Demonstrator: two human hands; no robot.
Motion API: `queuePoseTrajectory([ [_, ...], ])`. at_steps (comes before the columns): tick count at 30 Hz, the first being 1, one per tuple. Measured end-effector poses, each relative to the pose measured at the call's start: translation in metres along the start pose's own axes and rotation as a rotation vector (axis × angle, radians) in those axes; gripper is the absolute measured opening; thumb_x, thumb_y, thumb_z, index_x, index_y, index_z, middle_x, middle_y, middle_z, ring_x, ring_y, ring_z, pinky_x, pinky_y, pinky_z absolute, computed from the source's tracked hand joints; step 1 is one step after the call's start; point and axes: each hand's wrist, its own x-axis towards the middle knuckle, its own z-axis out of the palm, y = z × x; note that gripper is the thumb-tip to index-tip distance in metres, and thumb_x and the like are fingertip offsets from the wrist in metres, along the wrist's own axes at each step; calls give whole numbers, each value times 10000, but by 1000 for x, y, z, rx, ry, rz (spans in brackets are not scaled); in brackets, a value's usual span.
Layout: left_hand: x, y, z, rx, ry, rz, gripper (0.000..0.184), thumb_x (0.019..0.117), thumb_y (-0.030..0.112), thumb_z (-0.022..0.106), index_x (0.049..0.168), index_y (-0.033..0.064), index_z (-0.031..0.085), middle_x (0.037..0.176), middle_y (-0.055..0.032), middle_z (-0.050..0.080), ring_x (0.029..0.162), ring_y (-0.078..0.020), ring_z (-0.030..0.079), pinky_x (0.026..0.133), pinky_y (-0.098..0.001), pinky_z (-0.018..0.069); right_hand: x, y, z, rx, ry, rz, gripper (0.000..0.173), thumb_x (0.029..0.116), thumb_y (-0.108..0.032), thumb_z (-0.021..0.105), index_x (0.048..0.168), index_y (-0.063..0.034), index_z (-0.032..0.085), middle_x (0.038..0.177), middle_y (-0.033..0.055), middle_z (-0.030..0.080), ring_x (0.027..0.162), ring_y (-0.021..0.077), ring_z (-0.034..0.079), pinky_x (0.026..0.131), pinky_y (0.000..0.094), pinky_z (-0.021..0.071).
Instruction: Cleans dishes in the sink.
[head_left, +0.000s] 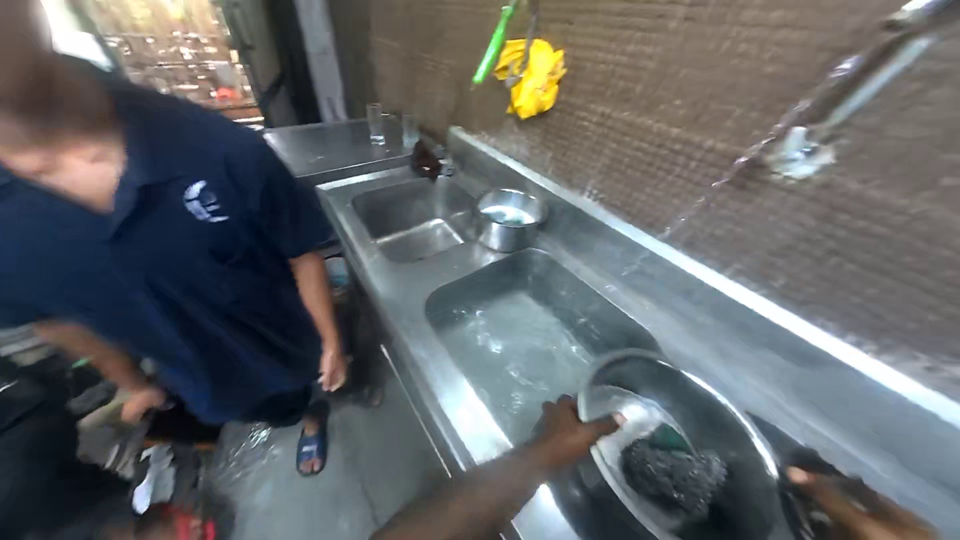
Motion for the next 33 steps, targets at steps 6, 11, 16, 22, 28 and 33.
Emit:
queuePoseTrajectory([
  [6, 0, 15, 18, -67, 171, -152, 282, 884, 10, 697, 1145, -41, 605, 885, -177, 657, 691, -256, 645, 566, -412, 550, -16, 25, -4, 574, 491, 155, 400, 1026, -355, 614, 1353, -134, 551, 838, 42, 598, 583, 109, 497, 524, 319, 453],
  [11, -28, 0, -15, -199, 371, -138, 314, 748, -145, 662, 1032, -48, 570, 782, -170, 653, 623, -257, 652, 501, -413, 559, -13, 26, -10, 750, 501, 37, 396, 991, -323, 662, 1341, -165, 566, 1004, 37, 659, 758, 114, 618, 654, 325, 538],
  [16, -72, 22, -61, -283, 521, -32, 290, 696, -152, 607, 927, 13, 546, 681, -73, 635, 537, -154, 625, 461, -328, 553, -8, 1, -9, 734, 346, -183, 510, 1021, -541, 490, 1375, -189, 593, 1192, -12, 672, 975, 86, 653, 816, 326, 568],
  [22, -92, 29, -138, -443, 773, 73, 306, 734, -151, 592, 1009, -25, 548, 782, -135, 662, 620, -211, 668, 522, -379, 586, 9, -38, 40, 1081, -41, -79, 284, 1012, -384, 488, 918, -187, 670, 774, -35, 672, 622, 68, 633, 530, 258, 554],
  [28, -62, 30, -237, -472, 966, 128, 329, 734, -151, 627, 1044, -56, 571, 866, -188, 658, 699, -263, 657, 570, -434, 574, 41, -164, 140, 690, -380, -176, 156, 840, -107, 766, 880, -52, 625, 775, 71, 634, 670, 174, 624, 595, 352, 549],
  [33, -11, 37, -332, -457, 978, 104, 337, 774, -78, 685, 1088, -51, 568, 878, -192, 658, 683, -263, 658, 538, -435, 565, 149, -262, 262, 548, -271, -143, 333, 853, -133, 821, 1132, -37, 667, 1046, 162, 663, 902, 271, 627, 754, 490, 536],
])
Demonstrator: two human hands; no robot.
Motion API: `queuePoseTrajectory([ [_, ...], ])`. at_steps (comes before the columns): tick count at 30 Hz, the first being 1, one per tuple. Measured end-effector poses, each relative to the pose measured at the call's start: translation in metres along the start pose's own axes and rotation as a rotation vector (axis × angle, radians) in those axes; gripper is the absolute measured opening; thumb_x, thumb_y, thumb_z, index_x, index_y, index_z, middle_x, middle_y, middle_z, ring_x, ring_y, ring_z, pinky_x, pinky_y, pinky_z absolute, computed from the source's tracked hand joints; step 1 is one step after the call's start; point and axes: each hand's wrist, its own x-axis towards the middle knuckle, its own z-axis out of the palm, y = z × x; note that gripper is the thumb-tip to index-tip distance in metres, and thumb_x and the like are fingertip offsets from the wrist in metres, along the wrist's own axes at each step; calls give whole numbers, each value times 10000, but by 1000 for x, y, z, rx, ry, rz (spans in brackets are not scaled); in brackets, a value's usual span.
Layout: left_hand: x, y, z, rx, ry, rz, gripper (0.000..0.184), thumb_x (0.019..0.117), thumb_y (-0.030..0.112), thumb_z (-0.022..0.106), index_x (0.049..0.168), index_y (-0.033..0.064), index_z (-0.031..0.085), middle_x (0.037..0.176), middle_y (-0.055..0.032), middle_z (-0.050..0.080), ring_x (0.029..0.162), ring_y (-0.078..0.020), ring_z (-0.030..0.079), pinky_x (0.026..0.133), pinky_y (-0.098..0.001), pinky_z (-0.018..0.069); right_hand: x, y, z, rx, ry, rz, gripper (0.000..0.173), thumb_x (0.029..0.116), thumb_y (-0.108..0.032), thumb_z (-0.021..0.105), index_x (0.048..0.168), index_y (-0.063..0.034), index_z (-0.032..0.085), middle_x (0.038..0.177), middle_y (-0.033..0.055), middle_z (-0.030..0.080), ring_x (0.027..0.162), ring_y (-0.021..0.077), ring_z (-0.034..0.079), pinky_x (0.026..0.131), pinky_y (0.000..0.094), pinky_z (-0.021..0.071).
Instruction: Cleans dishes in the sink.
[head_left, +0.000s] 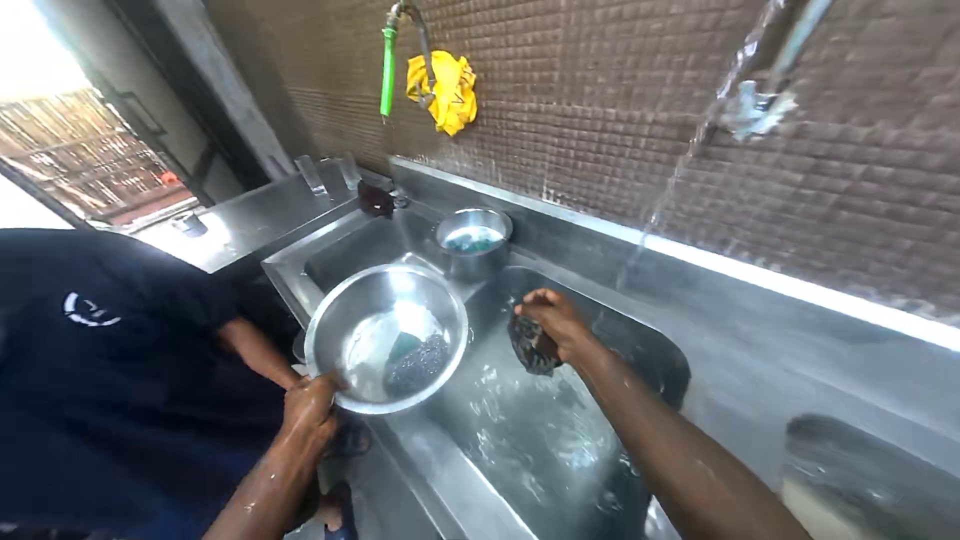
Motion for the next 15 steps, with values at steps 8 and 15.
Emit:
queuePoseTrajectory([
  [8, 149, 51, 53, 74, 54, -19, 299, 815, -89, 710, 1078, -53, 572, 894, -206, 625, 724, -295, 637, 590, -462, 565, 211, -14, 66, -266, 304, 293, 772, 929, -666, 628, 1229, 45, 654, 1188, 285, 645, 1059, 412, 637, 898, 618, 514],
  [15, 251, 70, 104, 199, 19, 42, 189, 806, -63, 749, 940, -44, 618, 846, -176, 614, 722, -264, 584, 637, -448, 512, 259, -12, 81, -431, 314, 393, 502, 927, -382, 727, 1158, 57, 646, 1089, 266, 644, 952, 382, 630, 800, 589, 519],
])
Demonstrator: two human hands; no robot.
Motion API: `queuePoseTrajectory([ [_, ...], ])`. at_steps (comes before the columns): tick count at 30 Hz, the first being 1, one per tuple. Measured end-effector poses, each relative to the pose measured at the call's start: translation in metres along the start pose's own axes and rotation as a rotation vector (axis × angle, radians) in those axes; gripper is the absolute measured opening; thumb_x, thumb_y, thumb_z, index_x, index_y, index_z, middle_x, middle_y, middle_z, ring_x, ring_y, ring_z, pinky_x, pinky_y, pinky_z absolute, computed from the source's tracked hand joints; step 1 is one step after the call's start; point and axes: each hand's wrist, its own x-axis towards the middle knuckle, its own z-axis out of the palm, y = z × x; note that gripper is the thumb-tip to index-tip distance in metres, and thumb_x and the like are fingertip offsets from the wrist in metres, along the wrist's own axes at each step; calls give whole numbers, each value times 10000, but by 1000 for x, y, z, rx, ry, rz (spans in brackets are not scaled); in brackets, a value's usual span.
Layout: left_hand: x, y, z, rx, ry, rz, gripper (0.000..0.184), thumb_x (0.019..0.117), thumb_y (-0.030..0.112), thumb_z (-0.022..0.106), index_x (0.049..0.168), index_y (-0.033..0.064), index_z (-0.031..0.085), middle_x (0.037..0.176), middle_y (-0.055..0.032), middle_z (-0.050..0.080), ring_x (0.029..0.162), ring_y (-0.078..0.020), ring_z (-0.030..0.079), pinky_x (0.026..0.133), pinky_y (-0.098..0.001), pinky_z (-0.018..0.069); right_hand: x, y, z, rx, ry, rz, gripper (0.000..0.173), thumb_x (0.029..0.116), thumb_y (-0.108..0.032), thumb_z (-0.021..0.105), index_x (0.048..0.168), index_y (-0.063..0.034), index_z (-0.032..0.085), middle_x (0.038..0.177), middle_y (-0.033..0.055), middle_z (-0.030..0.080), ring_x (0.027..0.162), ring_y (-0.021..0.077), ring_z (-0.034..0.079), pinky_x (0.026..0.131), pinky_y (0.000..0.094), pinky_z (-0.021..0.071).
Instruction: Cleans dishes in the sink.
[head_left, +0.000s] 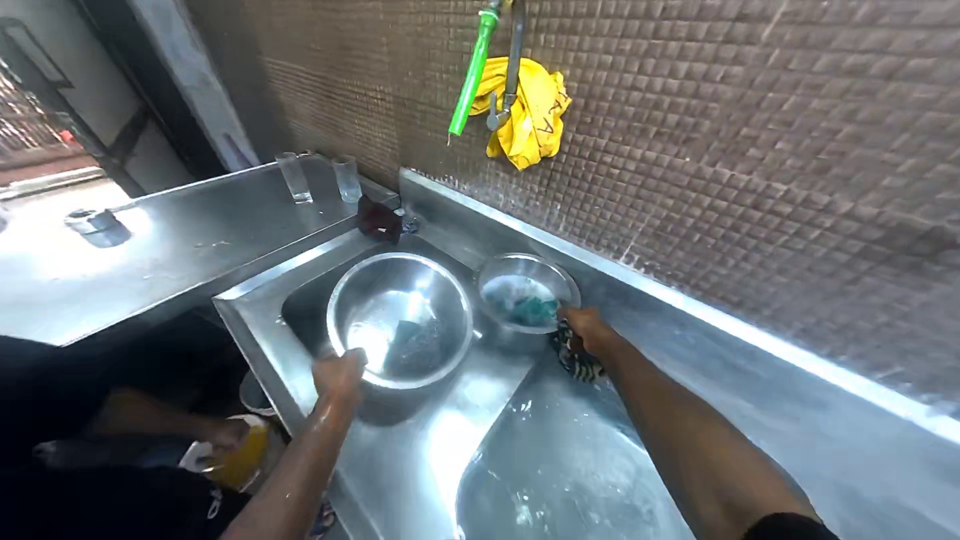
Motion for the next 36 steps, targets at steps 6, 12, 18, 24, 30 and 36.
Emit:
queuePoseTrajectory([
  [6, 58, -12, 48, 126, -52, -22, 168, 828, -14, 757, 943, -64, 645, 884, -220, 651, 775, -326, 627, 704, -522, 531, -12, -33, -10, -12, 40, -75, 362, 931, -287, 717, 1089, 32, 651, 1014, 240, 639, 872, 360, 620, 715, 573, 513],
  [12, 82, -34, 83, 104, -103, -100, 234, 854, 42, 758, 1026, -77, 654, 1003, -279, 662, 904, -401, 652, 786, -588, 536, -19, -71, -15, -206, 125, -135, 342, 927, -292, 735, 983, 35, 651, 954, 251, 632, 863, 389, 610, 717, 609, 486],
  [18, 81, -39, 91, 87, -137, -148, 172, 876, 40, 722, 995, -70, 665, 971, -265, 662, 876, -387, 642, 765, -578, 526, -27, -113, -17, -459, 154, -222, 356, 921, -336, 729, 892, 10, 647, 897, 260, 635, 834, 426, 615, 690, 648, 476],
  [24, 79, -37, 83, 22, -150, -200, 266, 888, 47, 723, 1114, -73, 649, 1037, -280, 667, 911, -402, 669, 779, -584, 563, -33, -137, -9, -572, 160, -338, 376, 922, -347, 726, 865, 18, 658, 877, 279, 639, 843, 466, 620, 702, 703, 461],
  [30, 79, -35, 73, -17, -157, -210, 201, 885, 36, 702, 1055, -64, 659, 967, -252, 667, 838, -369, 658, 734, -557, 557, -39, -145, 0, -615, 193, -356, 372, 941, -349, 710, 834, 4, 655, 853, 278, 639, 821, 472, 618, 684, 698, 455],
  [36, 76, -34, 68, 3, -146, -222, 184, 881, 52, 710, 1036, -42, 677, 976, -250, 676, 875, -380, 664, 755, -573, 546, -48, -147, 6, -639, 199, -362, 380, 954, -340, 700, 810, 7, 640, 813, 268, 624, 765, 448, 610, 655, 674, 456],
])
